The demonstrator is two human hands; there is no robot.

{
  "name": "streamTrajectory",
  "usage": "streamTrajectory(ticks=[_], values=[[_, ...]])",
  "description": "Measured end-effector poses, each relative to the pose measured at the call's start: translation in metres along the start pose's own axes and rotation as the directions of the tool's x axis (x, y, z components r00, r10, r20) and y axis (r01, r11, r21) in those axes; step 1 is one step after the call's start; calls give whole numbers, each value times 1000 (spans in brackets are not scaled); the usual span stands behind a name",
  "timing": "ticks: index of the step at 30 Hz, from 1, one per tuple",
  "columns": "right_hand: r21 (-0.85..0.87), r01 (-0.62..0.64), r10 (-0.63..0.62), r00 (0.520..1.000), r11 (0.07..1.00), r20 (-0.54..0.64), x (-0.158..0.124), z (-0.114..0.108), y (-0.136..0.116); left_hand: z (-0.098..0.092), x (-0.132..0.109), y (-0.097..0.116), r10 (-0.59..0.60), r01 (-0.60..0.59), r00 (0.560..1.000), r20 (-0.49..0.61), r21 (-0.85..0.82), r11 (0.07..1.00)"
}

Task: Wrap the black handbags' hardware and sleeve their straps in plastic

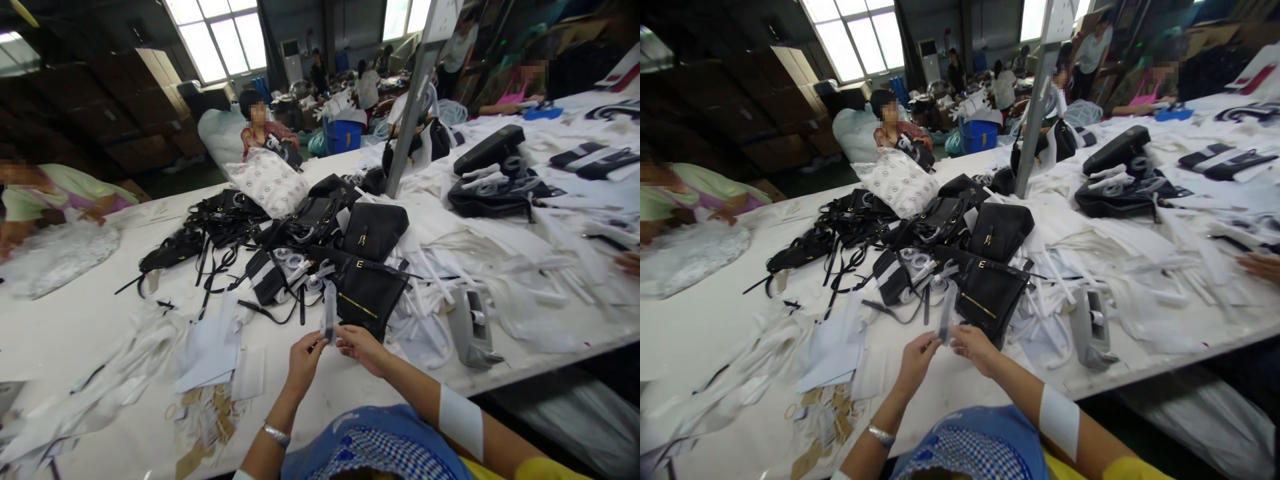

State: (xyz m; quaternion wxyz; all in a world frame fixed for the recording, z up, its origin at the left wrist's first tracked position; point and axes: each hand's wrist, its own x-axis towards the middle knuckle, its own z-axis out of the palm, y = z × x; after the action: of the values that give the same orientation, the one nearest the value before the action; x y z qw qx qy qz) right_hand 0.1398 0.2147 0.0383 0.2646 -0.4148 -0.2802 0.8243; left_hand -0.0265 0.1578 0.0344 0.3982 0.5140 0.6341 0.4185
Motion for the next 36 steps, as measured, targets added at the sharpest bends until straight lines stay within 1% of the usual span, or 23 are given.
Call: streamTrajectory(ticks=[2,4,5,6,8,9,10,11,12,13,15,17,19,21,24,26,28,29,30,32,33,34,36], values=[[-26,3,-3,1000,1000,11,7,-3,-1,3,0,-3,64,-63,998,-18,57,996],[-75,27,-27,1000,997,11,13,-5,0,6,-1,-3,84,-81,996,-32,86,993],[-113,49,-49,999,992,2,16,-7,0,7,-1,-3,64,-61,997,-36,85,994],[-159,76,-78,997,984,-5,19,-7,1,8,-2,-2,18,-16,999,-32,68,998],[-277,155,-162,987,948,0,23,-9,4,7,-2,1,-151,151,989,2,-21,988],[-347,212,-222,975,914,11,26,-9,5,5,-1,4,-252,253,967,28,-94,963],[-422,275,-290,957,864,29,28,-9,6,4,1,6,-346,350,937,56,-173,921],[-494,338,-360,931,801,52,31,-9,7,2,4,8,-419,427,904,87,-246,870],[-558,393,-422,903,731,82,33,-9,8,1,7,11,-468,478,877,109,-294,828],[-613,433,-468,876,661,115,36,-9,9,-1,11,13,-494,503,862,112,-311,807],[-683,478,-511,841,552,176,40,-8,11,-2,20,15,-512,515,855,88,-270,813],[-717,501,-529,821,485,216,44,-6,13,-2,27,14,-512,515,855,81,-242,822],[-730,517,-538,807,447,243,47,-7,15,-1,31,11,-505,510,858,99,-289,810],[-729,529,-528,805,434,270,48,-10,18,1,30,7,-487,491,868,99,-319,811],[-702,579,-472,796,415,378,47,-19,18,1,27,4,-464,459,885,35,-223,860],[-675,620,-445,775,400,448,44,-28,12,-3,26,4,-455,453,890,12,-135,881],[-654,641,-456,759,401,464,38,-38,1,-8,30,5,-467,465,884,19,-136,875],[-646,644,-470,756,409,456,35,-43,-6,-11,32,5,-489,485,872,34,-204,850],[-641,641,-485,757,423,438,33,-48,-13,-13,36,6,-517,506,855,51,-308,806],[-637,613,-506,777,468,375,30,-59,-24,-15,43,5,-563,519,822,88,-522,677],[-640,585,-506,796,499,333,30,-64,-28,-13,47,5,-576,512,811,99,-597,618],[-643,547,-495,821,537,285,31,-69,-31,-10,51,4,-585,503,805,104,-642,578],[-627,458,-451,873,631,184,35,-77,-33,2,59,2,-588,487,803,94,-673,557]])
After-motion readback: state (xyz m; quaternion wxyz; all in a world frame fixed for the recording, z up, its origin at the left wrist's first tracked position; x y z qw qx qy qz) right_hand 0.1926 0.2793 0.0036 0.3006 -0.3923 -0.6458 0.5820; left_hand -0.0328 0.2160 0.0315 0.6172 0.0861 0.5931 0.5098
